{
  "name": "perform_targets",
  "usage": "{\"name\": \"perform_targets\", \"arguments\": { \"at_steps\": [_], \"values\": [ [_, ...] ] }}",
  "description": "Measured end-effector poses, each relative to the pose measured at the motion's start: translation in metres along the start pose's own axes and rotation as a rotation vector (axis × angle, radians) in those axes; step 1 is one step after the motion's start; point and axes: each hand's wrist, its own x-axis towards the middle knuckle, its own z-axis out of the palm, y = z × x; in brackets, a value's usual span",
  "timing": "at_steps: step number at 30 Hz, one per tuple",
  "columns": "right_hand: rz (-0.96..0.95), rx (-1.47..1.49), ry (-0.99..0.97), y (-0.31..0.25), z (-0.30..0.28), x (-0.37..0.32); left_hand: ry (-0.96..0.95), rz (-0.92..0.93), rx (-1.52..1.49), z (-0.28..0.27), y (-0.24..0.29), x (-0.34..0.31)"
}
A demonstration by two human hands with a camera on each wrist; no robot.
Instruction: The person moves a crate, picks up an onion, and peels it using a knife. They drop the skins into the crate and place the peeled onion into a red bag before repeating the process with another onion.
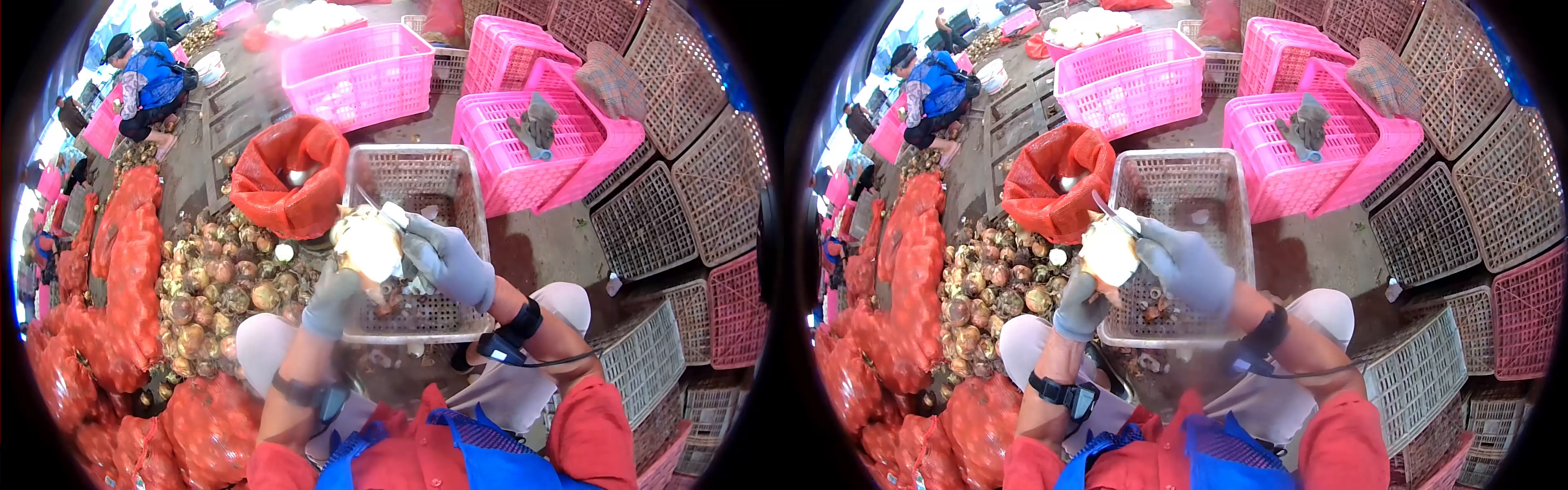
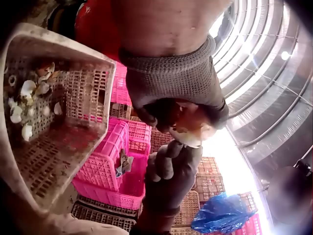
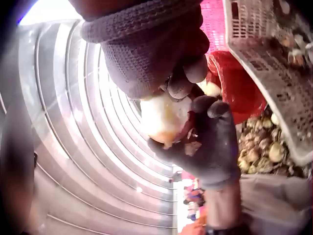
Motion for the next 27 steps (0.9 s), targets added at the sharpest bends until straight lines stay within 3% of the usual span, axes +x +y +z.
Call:
{"name": "perform_targets", "arguments": {
  "at_steps": [1, 3, 5, 7, 9, 10, 11, 13, 15, 17, 18, 19, 21, 22, 23, 25, 26, 27],
  "values": [
    [0.008, 0.079, 0.0, -0.002, -0.002, -0.001, -0.017, -0.019, -0.257, 0.002, -0.002, 0.001],
    [0.019, 0.239, -0.011, -0.004, -0.004, 0.0, -0.108, 0.061, -0.321, 0.025, 0.008, 0.004],
    [-0.073, 0.114, 0.059, -0.005, 0.002, 0.003, 0.136, 0.184, -0.13, 0.04, 0.016, 0.008],
    [-0.162, -0.015, 0.127, -0.004, 0.005, 0.002, 0.136, 0.167, -0.178, 0.039, 0.017, 0.01],
    [-0.159, 0.037, 0.047, 0.002, 0.008, 0.001, 0.094, 0.108, 0.11, 0.027, 0.018, 0.01],
    [-0.041, 0.21, -0.027, -0.001, 0.004, 0.003, 0.046, 0.113, -0.073, 0.026, 0.015, 0.011],
    [-0.041, 0.211, -0.025, 0.001, 0.002, 0.004, 0.045, 0.112, -0.071, 0.025, 0.014, 0.011],
    [0.223, 0.609, -0.087, 0.008, -0.001, 0.007, 0.007, 0.087, -0.117, 0.026, 0.014, 0.014],
    [0.203, 0.542, -0.053, 0.025, 0.004, 0.017, 0.046, 0.08, -0.131, 0.022, 0.004, 0.011],
    [0.359, 0.647, 0.179, 0.044, -0.003, 0.03, -0.013, 0.063, -0.221, 0.021, 0.0, 0.007],
    [0.371, 0.656, 0.134, 0.048, -0.015, 0.03, -0.053, 0.115, -0.17, 0.017, -0.001, 0.007],
    [0.369, 0.652, 0.151, 0.049, -0.015, 0.026, -0.069, 0.109, -0.17, 0.019, 0.0, 0.011],
    [0.318, 0.486, -0.029, 0.067, 0.003, 0.025, 0.064, 0.057, -0.263, 0.018, 0.001, 0.01],
    [-0.07, 0.117, 0.141, 0.099, 0.022, 0.029, 0.144, -0.006, -0.312, 0.012, -0.002, 0.012],
    [-0.069, 0.125, 0.131, 0.066, 0.022, 0.029, 0.134, -0.011, -0.326, 0.001, -0.008, 0.013],
    [0.279, 0.082, 0.162, 0.001, 0.01, 0.018, 0.17, -0.052, -0.372, -0.007, -0.015, 0.018],
    [0.037, -0.119, 0.215, 0.007, 0.02, 0.018, 0.171, -0.039, -0.376, -0.006, -0.016, 0.019],
    [0.011, -0.067, 0.13, 0.01, 0.026, 0.011, 0.2, -0.074, -0.374, -0.006, -0.018, 0.019]
  ]
}}
